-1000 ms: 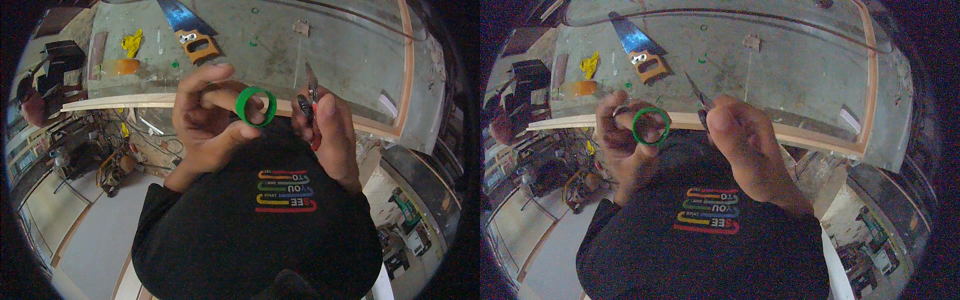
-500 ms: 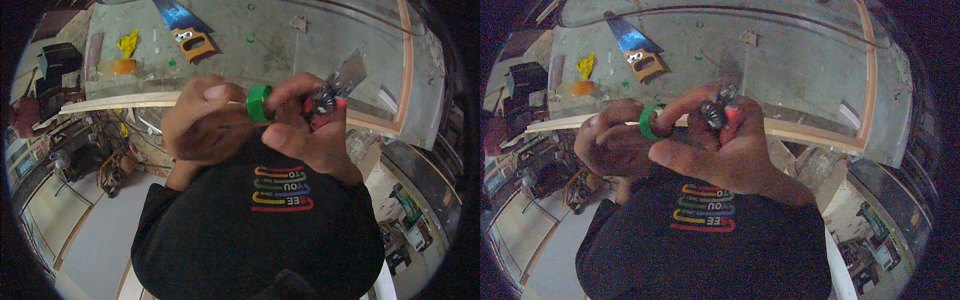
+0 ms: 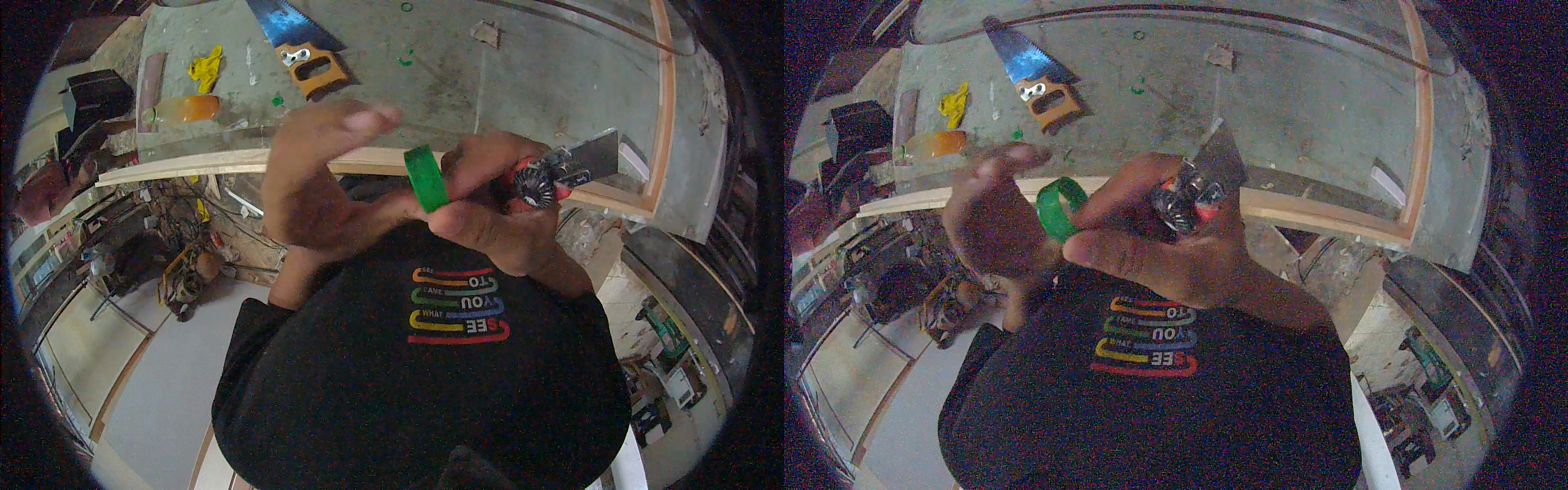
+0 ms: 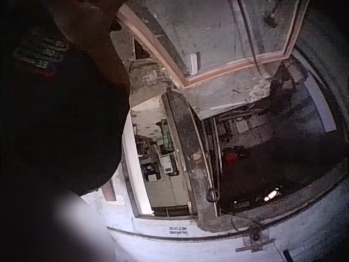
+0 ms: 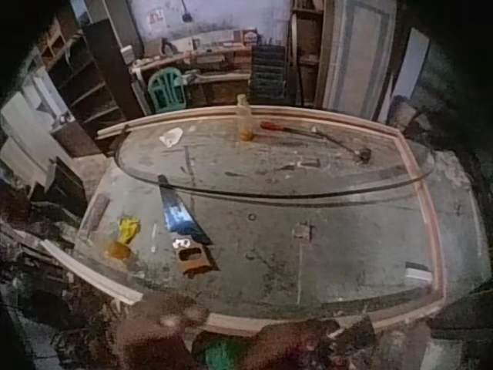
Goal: The person cleans a small dark object with a cloth, then uses a utility knife to cut a piece of cardboard and wrap the object. They then pick up a green plastic ring and wrap it with tape.
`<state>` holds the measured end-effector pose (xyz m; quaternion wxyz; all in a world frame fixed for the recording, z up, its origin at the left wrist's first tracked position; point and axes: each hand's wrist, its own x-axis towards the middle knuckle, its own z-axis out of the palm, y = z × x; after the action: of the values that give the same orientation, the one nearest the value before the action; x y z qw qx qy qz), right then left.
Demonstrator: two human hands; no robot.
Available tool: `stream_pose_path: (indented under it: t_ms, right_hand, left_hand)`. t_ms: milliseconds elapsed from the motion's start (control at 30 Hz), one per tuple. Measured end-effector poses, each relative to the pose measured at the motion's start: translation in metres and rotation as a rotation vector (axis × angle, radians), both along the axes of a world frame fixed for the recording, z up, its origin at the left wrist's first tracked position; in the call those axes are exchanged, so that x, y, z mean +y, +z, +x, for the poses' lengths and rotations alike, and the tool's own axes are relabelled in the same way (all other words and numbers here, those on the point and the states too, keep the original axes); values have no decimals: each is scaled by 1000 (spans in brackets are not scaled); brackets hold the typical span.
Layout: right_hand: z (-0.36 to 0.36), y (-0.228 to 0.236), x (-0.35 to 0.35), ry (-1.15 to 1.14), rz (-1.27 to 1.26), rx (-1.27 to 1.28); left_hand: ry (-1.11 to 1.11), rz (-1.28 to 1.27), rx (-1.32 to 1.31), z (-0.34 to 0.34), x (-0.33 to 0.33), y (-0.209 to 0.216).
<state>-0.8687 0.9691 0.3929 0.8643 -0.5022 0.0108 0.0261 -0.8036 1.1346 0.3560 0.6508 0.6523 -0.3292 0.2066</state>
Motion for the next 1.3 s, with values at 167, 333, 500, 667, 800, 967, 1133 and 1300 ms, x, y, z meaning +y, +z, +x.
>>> stream_pose_path:
  t_ms: [167,333,500,667,800,967,1133,1300]
  right_hand:
    - [3,-8,2,-16,-17,-110]
    - [1,-11,3,-26,-27,-81]
    - [2,-11,2,-85,1,-74]
    - [7,-12,-5,-15,-199,-150]
    - [4,-9,-10,-24,-299,-71]
    - [4,-7,-5,19,50,103]
    - [-3,1,0,181,-74,275]
    - [0,0,-10,346,-213,153]
  left_hand:
    - [-291,-29,-51,14,7,3]
    - [-314,39,-78,12,9,10]
    - [-325,-1,256,-3,6,12]
    - [-369,-131,482,-8,6,12]
    - [-347,-309,567,-12,2,5]
    - [-415,-434,600,-11,0,0]
    - [-414,-448,580,-11,-2,3]
    - [-454,-486,597,-10,-7,5]
